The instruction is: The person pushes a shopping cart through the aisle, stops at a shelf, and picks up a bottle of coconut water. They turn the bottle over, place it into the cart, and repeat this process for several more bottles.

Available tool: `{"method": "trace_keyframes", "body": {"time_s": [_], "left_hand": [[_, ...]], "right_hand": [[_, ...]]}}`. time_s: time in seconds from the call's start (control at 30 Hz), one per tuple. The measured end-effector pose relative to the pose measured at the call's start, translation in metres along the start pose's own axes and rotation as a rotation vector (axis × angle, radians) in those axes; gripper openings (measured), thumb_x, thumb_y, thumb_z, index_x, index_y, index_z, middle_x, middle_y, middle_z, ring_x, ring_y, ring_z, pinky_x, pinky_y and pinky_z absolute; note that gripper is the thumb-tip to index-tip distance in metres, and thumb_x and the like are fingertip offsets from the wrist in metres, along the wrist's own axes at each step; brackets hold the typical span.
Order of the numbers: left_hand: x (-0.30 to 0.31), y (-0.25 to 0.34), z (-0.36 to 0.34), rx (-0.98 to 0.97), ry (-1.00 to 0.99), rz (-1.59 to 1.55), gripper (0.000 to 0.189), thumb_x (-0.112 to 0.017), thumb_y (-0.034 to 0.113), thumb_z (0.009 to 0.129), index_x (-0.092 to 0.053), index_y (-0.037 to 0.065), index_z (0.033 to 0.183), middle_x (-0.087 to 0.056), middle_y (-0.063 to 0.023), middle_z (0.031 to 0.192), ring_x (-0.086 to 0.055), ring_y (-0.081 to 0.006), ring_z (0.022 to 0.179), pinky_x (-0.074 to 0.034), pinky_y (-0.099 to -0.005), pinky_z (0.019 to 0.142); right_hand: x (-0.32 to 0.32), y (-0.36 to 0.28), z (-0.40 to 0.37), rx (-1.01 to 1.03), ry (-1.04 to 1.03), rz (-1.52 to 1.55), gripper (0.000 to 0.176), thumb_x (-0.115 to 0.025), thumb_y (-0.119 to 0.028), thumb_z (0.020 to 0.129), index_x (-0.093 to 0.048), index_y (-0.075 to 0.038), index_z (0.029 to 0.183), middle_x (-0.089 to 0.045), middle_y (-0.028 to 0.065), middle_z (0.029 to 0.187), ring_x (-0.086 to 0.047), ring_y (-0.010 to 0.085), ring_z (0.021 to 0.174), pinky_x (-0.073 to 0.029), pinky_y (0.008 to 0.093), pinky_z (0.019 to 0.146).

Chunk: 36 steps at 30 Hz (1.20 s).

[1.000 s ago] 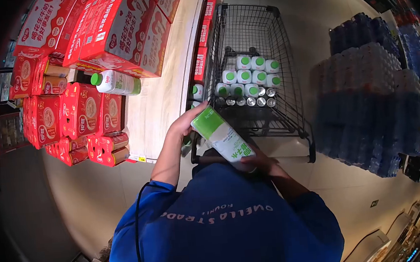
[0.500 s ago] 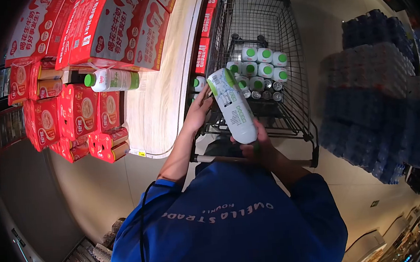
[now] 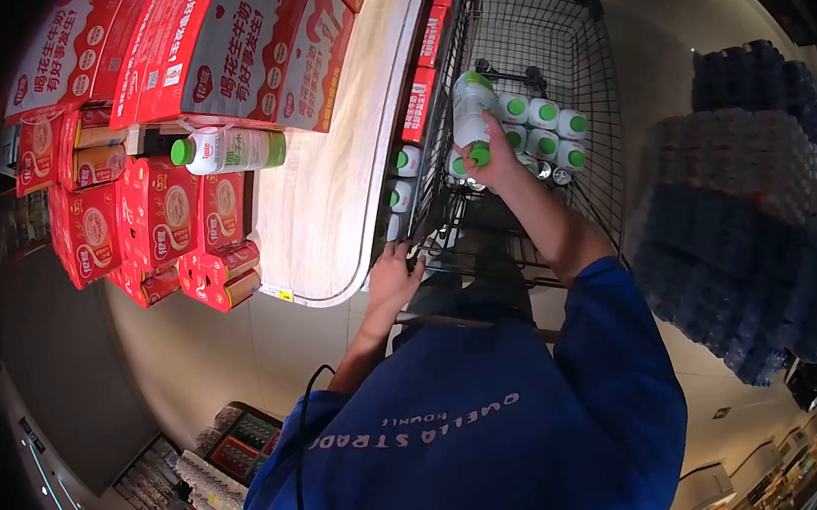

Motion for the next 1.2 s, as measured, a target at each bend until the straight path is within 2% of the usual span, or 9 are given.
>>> {"method": "trace_keyframes", "body": {"time_s": [0.13, 0.33, 0.53, 0.73, 0.87, 0.93, 1.0, 1.13, 1.2], "left_hand": [[-0.002, 0.000, 0.002, -0.035, 0.086, 0.001, 0.036, -0.066, 0.031, 0.093, -0.067, 0.001, 0.114, -0.064, -0.0230, 0.106, -0.068, -0.0417, 0.091, -0.056, -0.0482, 0.080], [-0.004, 0.000, 0.005, 0.012, 0.052, 0.023, 0.036, -0.066, 0.029, 0.091, -0.068, 0.000, 0.112, -0.066, -0.0252, 0.108, -0.068, -0.0420, 0.092, -0.056, -0.0483, 0.081], [-0.001, 0.004, 0.004, 0.063, 0.011, 0.057, 0.039, -0.066, 0.030, 0.089, -0.069, 0.002, 0.116, -0.066, -0.0235, 0.112, -0.068, -0.0414, 0.095, -0.056, -0.0480, 0.084], [-0.004, -0.001, -0.001, 0.104, -0.034, 0.069, 0.040, -0.066, 0.030, 0.089, -0.068, 0.002, 0.117, -0.065, -0.0249, 0.117, -0.067, -0.0422, 0.099, -0.056, -0.0476, 0.088], [0.006, 0.009, 0.003, 0.095, -0.071, 0.076, 0.041, -0.064, 0.030, 0.090, -0.066, 0.000, 0.119, -0.064, -0.0252, 0.118, -0.067, -0.0429, 0.100, -0.056, -0.0479, 0.088], [0.004, 0.007, 0.003, 0.081, -0.059, 0.081, 0.040, -0.064, 0.029, 0.091, -0.065, 0.001, 0.119, -0.063, -0.0252, 0.118, -0.067, -0.0430, 0.099, -0.056, -0.0481, 0.088], [0.002, 0.005, 0.006, 0.075, -0.084, 0.078, 0.043, -0.063, 0.028, 0.092, -0.061, 0.002, 0.126, -0.061, -0.0257, 0.121, -0.067, -0.0433, 0.099, -0.056, -0.0488, 0.087], [0.006, 0.007, 0.010, -0.017, 0.004, 0.039, 0.054, -0.063, 0.027, 0.092, -0.049, 0.003, 0.139, -0.058, -0.0262, 0.124, -0.066, -0.0436, 0.101, -0.055, -0.0492, 0.087], [0.009, 0.013, 0.008, -0.017, 0.041, 0.006, 0.059, -0.063, 0.027, 0.092, -0.044, 0.005, 0.144, -0.058, -0.0262, 0.125, -0.066, -0.0444, 0.102, -0.055, -0.0497, 0.087]], "right_hand": [[-0.003, -0.033, 0.076, -0.005, 0.116, -0.072, 0.083, -0.076, -0.058, 0.081, -0.040, -0.009, 0.136, -0.055, 0.0162, 0.115, -0.058, 0.0127, 0.064, -0.041, 0.0244, 0.047], [0.005, -0.082, 0.164, 0.177, 0.190, 0.127, 0.022, -0.067, -0.025, 0.098, -0.059, -0.009, 0.110, -0.060, 0.0113, 0.095, -0.062, 0.0264, 0.080, -0.059, 0.0377, 0.068], [0.003, -0.099, 0.170, 0.246, 0.337, 0.254, 0.027, -0.052, -0.019, 0.104, -0.053, -0.007, 0.128, -0.053, 0.0184, 0.121, -0.057, 0.0362, 0.099, -0.058, 0.0576, 0.091], [0.030, -0.114, 0.202, 0.301, 0.480, 0.125, 0.026, -0.049, -0.025, 0.104, -0.060, -0.006, 0.118, -0.059, 0.0198, 0.107, -0.060, 0.0393, 0.094, -0.056, 0.0612, 0.090], [0.052, -0.105, 0.196, 0.360, 0.282, -0.109, 0.034, -0.058, -0.020, 0.097, -0.053, -0.003, 0.126, -0.061, 0.0191, 0.110, -0.064, 0.0376, 0.094, -0.056, 0.0570, 0.087], [0.064, -0.097, 0.181, 0.365, 0.365, -0.161, 0.030, -0.058, -0.023, 0.099, -0.057, -0.006, 0.125, -0.061, 0.0134, 0.105, -0.064, 0.0293, 0.073, -0.059, 0.0444, 0.077], [0.085, -0.096, 0.144, 0.545, 0.323, -0.774, 0.036, -0.065, -0.019, 0.095, -0.056, -0.005, 0.127, -0.062, 0.0105, 0.104, -0.064, 0.0241, 0.066, -0.056, 0.0388, 0.073], [0.111, -0.066, -0.003, 1.379, 0.517, -1.290, 0.043, -0.071, -0.011, 0.089, -0.055, 0.000, 0.128, -0.063, 0.0146, 0.109, -0.066, 0.0250, 0.083, -0.054, 0.0360, 0.075], [0.103, -0.060, -0.103, 1.306, 0.604, -1.436, 0.041, -0.071, -0.013, 0.086, -0.057, 0.001, 0.122, -0.060, 0.0216, 0.118, -0.061, 0.0352, 0.108, -0.052, 0.0445, 0.086]]}}
Point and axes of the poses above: each hand's wrist, its own z-axis towards the middle knuckle, its own x-axis out of the back of the hand, y = z × x, the point moved 2 cm from there along z, towards the middle knuckle
